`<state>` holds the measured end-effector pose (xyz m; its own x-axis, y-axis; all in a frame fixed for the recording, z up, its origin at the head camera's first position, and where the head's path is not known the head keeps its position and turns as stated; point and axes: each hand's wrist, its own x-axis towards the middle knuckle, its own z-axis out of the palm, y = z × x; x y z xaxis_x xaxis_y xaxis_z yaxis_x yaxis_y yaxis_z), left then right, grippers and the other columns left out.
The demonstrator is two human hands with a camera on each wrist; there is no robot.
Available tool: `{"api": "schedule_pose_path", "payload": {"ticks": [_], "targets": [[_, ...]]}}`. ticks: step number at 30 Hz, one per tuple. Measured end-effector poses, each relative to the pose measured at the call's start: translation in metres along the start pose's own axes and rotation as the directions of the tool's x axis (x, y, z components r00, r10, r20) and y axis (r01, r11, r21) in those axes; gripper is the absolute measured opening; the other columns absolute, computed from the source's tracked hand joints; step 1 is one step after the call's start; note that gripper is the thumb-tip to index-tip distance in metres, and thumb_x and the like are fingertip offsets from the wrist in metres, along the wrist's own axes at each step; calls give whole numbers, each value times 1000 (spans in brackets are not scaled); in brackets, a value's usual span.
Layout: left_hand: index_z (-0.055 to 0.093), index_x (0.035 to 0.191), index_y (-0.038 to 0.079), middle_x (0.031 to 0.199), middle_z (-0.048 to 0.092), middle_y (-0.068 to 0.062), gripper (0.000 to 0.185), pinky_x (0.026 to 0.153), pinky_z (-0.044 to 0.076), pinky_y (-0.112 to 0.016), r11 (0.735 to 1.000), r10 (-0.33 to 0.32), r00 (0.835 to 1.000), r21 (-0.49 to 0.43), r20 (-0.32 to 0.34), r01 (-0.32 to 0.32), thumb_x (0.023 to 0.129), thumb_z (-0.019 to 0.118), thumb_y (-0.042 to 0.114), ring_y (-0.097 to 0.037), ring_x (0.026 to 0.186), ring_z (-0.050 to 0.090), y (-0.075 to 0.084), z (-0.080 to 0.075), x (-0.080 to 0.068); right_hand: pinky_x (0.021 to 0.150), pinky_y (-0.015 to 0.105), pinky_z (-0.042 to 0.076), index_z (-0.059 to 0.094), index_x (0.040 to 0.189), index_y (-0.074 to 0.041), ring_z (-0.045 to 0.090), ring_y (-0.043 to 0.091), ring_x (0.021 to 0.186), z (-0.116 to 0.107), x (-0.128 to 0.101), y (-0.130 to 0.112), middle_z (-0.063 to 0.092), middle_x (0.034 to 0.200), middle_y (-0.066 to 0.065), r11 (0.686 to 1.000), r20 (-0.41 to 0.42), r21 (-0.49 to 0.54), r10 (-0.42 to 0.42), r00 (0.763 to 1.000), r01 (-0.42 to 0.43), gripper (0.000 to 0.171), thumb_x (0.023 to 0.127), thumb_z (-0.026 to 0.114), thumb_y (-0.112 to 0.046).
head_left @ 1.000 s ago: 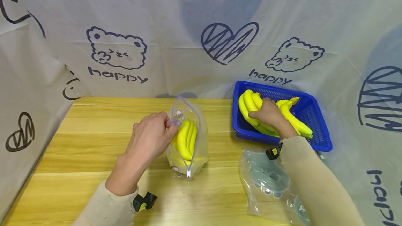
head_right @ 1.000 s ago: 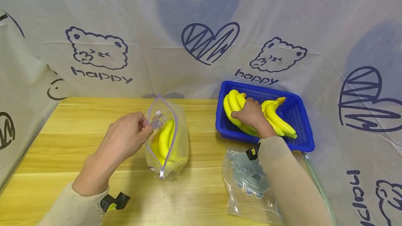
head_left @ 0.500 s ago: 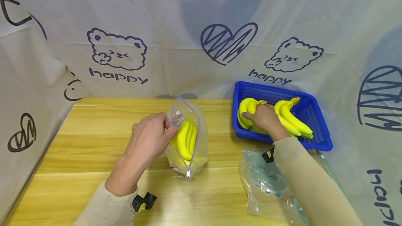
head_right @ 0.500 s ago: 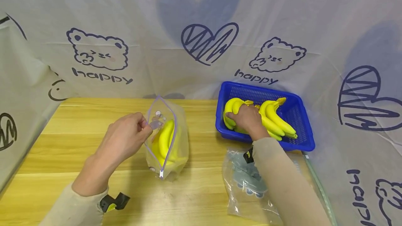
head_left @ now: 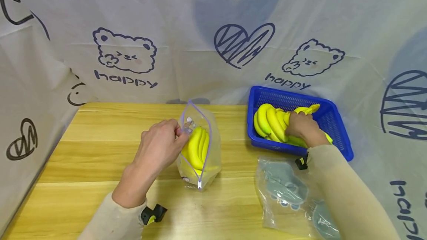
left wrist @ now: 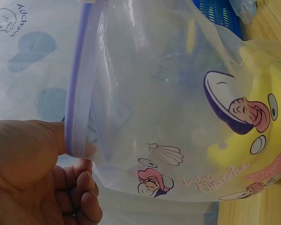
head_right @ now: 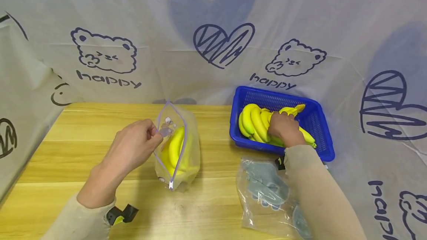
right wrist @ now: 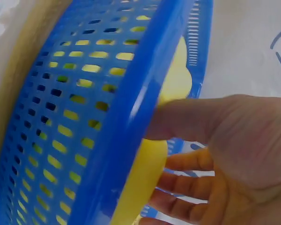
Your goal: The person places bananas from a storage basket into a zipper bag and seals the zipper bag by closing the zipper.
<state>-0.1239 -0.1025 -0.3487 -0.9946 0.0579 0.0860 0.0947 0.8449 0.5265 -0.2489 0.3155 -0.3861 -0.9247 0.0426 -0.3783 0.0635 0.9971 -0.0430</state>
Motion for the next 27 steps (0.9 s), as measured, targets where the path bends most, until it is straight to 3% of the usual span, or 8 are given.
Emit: {"api": "schedule_pose_path", "payload": {"ticks": [5, 12, 17, 24, 27], "targets": [[59, 82, 14, 76, 56, -3, 17, 70, 34, -40, 1000, -3, 1000, -3, 0, 3, 95, 57, 25, -25, 72, 55, 0, 0, 0, 107, 77, 36, 29, 152, 17, 33, 67, 133, 9, 4, 6, 37, 145, 47, 1000, 30, -29, 6, 1000, -5, 99, 86, 77, -39], [59, 82, 14, 76, 56, -3, 19, 69, 34, -40, 1000, -5, 1000, -2, 1, 5, 97, 58, 27, -26, 72, 55, 0, -1, 1, 109, 78, 30, 41, 142, 21, 37, 65, 131, 23, 12, 14, 45, 140, 46, 999, -24, 19, 46, 999, -45, 87, 95, 65, -48], [59, 83, 14, 77, 57, -4, 21, 70, 34, -40, 1000, -10, 1000, 1, 7, 10, 98, 59, 29, -26, 73, 55, 1, -2, 0, 110, 81, 24, 43, 140, 19, 36, 66, 131, 19, 10, 14, 47, 140, 44, 996, -47, 72, 59, 997, -56, 88, 93, 65, -52], [59, 83, 14, 76, 57, -3, 21, 70, 35, -41, 1000, -1, 1000, 2, -5, 1, 97, 60, 30, -26, 72, 55, -1, -4, 0, 112, 82, 19, 27, 151, 22, 22, 69, 140, -3, -7, -1, 31, 150, 50, 995, -172, 72, 84, 981, -72, 105, 90, 70, -51], [59, 83, 14, 76, 57, -3, 26, 70, 36, -42, 1000, -1, 1000, -1, -5, 1, 99, 61, 34, -25, 72, 55, -2, -4, -1, 111, 80, 21, 29, 149, 21, 24, 68, 139, -10, -14, -14, 33, 147, 48, 994, -255, 83, 84, 963, -65, 103, 87, 73, -49]]}}
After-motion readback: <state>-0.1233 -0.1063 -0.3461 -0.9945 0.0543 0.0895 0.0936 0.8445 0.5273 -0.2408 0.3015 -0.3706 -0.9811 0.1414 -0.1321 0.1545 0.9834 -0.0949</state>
